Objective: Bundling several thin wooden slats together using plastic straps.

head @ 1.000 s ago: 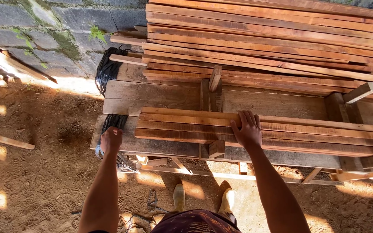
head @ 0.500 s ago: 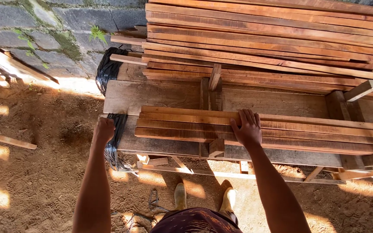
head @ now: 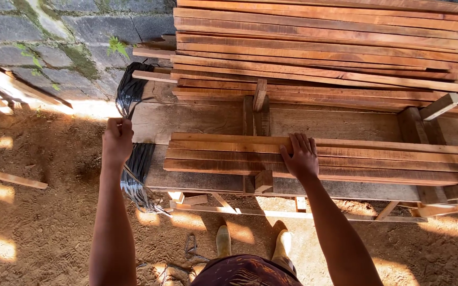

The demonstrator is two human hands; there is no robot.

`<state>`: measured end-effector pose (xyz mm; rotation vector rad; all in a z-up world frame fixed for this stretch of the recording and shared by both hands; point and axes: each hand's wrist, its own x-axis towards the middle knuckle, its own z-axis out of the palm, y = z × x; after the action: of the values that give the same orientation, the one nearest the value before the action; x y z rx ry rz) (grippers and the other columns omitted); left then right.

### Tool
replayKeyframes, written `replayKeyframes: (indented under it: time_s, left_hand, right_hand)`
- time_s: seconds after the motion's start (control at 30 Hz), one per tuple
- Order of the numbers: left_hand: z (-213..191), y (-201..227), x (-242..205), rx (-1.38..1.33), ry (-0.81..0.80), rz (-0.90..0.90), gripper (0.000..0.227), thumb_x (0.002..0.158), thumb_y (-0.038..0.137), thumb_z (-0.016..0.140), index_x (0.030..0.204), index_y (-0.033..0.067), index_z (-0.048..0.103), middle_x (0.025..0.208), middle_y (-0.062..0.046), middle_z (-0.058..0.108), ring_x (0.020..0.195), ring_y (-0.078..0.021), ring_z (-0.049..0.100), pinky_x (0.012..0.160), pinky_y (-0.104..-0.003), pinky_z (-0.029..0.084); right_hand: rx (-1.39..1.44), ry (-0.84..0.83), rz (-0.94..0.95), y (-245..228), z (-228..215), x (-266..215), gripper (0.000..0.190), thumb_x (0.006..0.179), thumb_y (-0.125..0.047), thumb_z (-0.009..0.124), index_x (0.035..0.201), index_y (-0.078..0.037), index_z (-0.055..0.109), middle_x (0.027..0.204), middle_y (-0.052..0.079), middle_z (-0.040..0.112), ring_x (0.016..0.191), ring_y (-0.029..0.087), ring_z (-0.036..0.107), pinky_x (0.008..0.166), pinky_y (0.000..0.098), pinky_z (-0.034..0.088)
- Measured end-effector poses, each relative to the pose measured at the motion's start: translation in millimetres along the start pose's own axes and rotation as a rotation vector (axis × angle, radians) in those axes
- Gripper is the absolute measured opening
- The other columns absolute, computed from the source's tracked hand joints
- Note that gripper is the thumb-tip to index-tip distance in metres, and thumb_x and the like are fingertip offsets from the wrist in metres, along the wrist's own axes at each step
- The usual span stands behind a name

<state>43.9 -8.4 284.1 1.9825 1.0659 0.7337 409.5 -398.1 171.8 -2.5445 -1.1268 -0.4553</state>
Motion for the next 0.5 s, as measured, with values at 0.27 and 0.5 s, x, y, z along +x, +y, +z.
replayKeyframes:
  time_s: [0.27, 0.5]
  left_hand:
    - [35, 144, -45, -0.363, -0.159, 0.107, 0.023, 0.114, 0.007, 0.038, 0.127, -0.0032, 0.054, 0.074, -0.004, 0.051, 0.065, -0.0113, 0.043, 0.060, -0.024, 0.035]
    - [130, 179, -71, -0.640, -0.357, -0.014, 0.019, 0.111, 0.008, 0.042, 0.129, 0.0030, 0.045, 0.085, -0.014, 0.068, 0.063, -0.0129, 0.063, 0.055, -0.023, 0.053]
  right_hand:
    - [0.101, -0.059, 0.001, 7, -3, -3, 0.059, 0.097, -0.054, 0.060, 0.139, -0.014, 0.063, 0.142, 0.011, 0.064, 0.141, 0.026, 0.052, 0.124, 0.0456, 0.030]
    - [0.663, -0.352, 0.274, 30, -18, -3, 0.044, 0.093, -0.045, 0.064, 0.134, -0.029, 0.067, 0.136, 0.002, 0.068, 0.132, 0.029, 0.058, 0.119, 0.0522, 0.037]
